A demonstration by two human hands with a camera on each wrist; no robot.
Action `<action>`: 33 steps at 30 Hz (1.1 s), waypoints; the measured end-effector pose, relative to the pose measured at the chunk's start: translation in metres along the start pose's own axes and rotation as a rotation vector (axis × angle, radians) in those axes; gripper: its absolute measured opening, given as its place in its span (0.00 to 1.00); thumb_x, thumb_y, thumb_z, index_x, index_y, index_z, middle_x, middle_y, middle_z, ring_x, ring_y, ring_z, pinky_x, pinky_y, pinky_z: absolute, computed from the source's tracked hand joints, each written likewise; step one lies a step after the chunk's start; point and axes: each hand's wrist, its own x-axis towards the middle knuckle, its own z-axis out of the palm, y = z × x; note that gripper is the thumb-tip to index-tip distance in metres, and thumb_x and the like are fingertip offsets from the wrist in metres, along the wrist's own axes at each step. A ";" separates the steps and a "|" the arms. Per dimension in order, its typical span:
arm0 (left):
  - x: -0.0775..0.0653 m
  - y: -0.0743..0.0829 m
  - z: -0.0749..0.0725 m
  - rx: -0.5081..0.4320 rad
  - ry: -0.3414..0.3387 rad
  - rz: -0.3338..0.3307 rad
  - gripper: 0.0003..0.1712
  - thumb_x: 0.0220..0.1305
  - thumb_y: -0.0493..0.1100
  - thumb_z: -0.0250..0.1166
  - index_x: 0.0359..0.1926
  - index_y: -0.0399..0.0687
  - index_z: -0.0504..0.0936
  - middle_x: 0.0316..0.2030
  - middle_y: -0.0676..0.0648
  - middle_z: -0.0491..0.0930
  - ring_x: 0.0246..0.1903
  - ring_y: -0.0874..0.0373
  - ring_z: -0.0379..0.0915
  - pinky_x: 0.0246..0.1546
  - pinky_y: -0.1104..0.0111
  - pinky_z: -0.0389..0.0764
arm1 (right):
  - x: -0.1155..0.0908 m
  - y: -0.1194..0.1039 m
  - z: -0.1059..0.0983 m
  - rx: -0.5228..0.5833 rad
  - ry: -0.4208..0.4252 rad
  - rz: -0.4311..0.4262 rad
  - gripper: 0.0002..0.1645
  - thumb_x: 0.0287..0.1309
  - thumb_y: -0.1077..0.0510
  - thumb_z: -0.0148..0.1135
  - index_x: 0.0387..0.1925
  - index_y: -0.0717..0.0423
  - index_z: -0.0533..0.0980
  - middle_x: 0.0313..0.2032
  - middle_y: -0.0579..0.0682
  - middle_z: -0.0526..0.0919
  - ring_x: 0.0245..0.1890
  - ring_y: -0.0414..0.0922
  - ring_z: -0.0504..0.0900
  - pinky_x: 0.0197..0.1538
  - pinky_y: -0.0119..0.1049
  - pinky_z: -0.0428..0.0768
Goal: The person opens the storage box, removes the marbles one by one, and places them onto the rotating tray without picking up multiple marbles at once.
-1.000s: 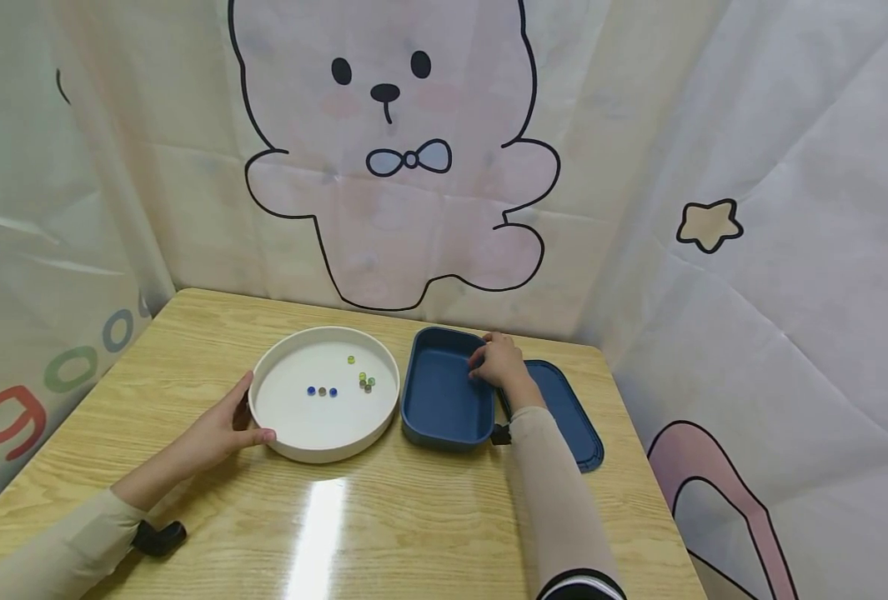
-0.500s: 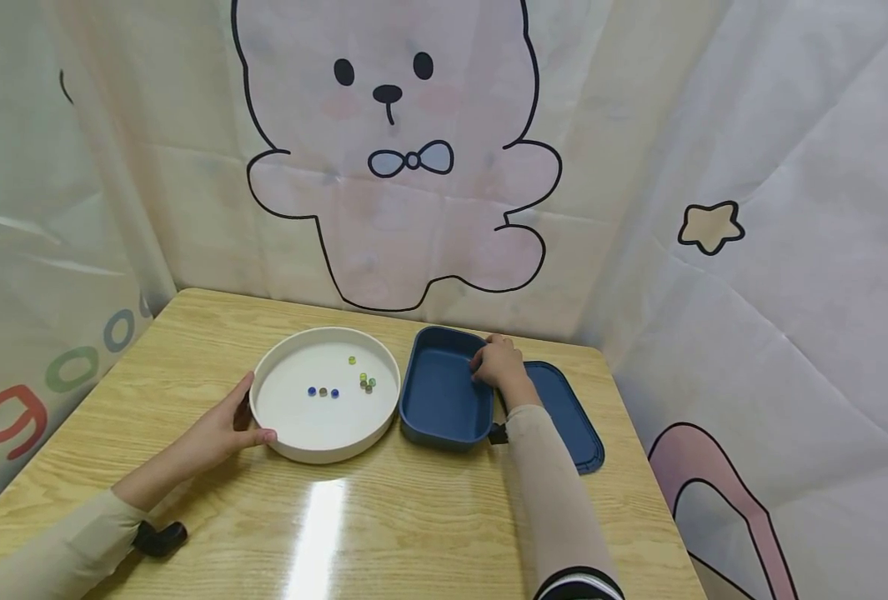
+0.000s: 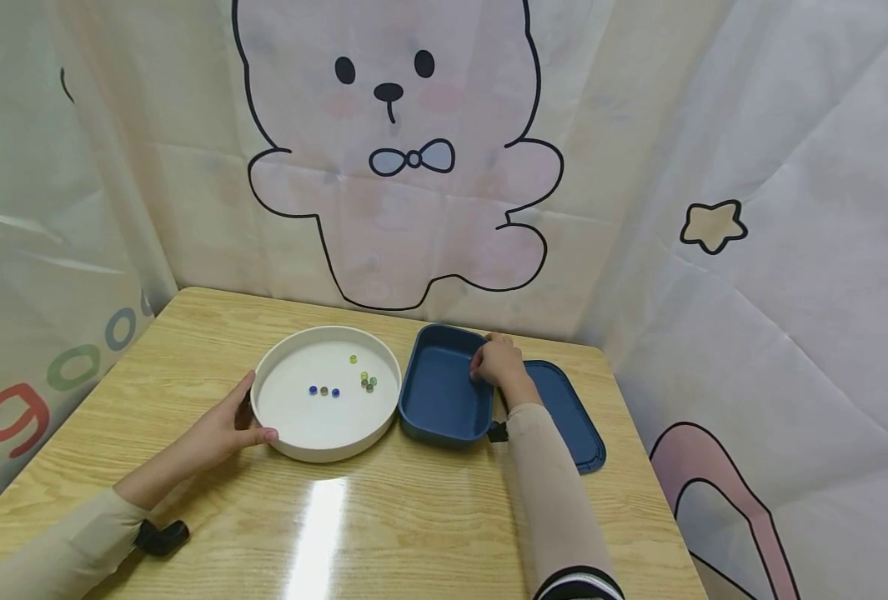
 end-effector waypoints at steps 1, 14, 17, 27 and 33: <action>0.000 0.000 0.000 -0.003 -0.001 0.000 0.74 0.59 0.50 0.78 0.81 0.40 0.27 0.80 0.32 0.31 0.79 0.33 0.31 0.74 0.36 0.46 | -0.001 0.001 -0.001 0.010 0.014 -0.014 0.05 0.59 0.52 0.75 0.30 0.46 0.87 0.75 0.61 0.61 0.75 0.64 0.57 0.69 0.66 0.64; -0.001 0.001 -0.001 0.004 -0.011 -0.010 0.73 0.60 0.50 0.77 0.81 0.38 0.26 0.80 0.32 0.30 0.79 0.32 0.30 0.74 0.36 0.45 | -0.013 0.014 -0.018 0.304 0.133 -0.105 0.05 0.64 0.55 0.72 0.39 0.52 0.88 0.75 0.62 0.60 0.75 0.67 0.54 0.72 0.66 0.58; -0.001 0.001 -0.001 0.011 -0.011 -0.014 0.73 0.60 0.51 0.77 0.81 0.38 0.27 0.80 0.31 0.30 0.79 0.32 0.30 0.74 0.35 0.45 | -0.016 0.016 -0.022 0.371 0.145 -0.121 0.08 0.65 0.55 0.70 0.41 0.54 0.87 0.75 0.60 0.61 0.75 0.65 0.54 0.72 0.65 0.59; -0.002 0.001 0.000 0.002 -0.015 -0.010 0.73 0.60 0.50 0.76 0.81 0.39 0.27 0.80 0.32 0.29 0.79 0.32 0.30 0.74 0.36 0.47 | -0.020 0.016 -0.034 0.490 0.150 -0.132 0.13 0.67 0.52 0.68 0.47 0.55 0.86 0.75 0.56 0.60 0.76 0.62 0.54 0.73 0.64 0.60; -0.002 0.002 -0.001 0.009 -0.013 -0.010 0.73 0.60 0.51 0.77 0.81 0.39 0.27 0.80 0.32 0.30 0.79 0.32 0.30 0.74 0.36 0.47 | -0.021 0.008 -0.042 0.557 0.165 -0.148 0.14 0.67 0.49 0.69 0.46 0.53 0.86 0.74 0.51 0.62 0.76 0.59 0.56 0.72 0.63 0.62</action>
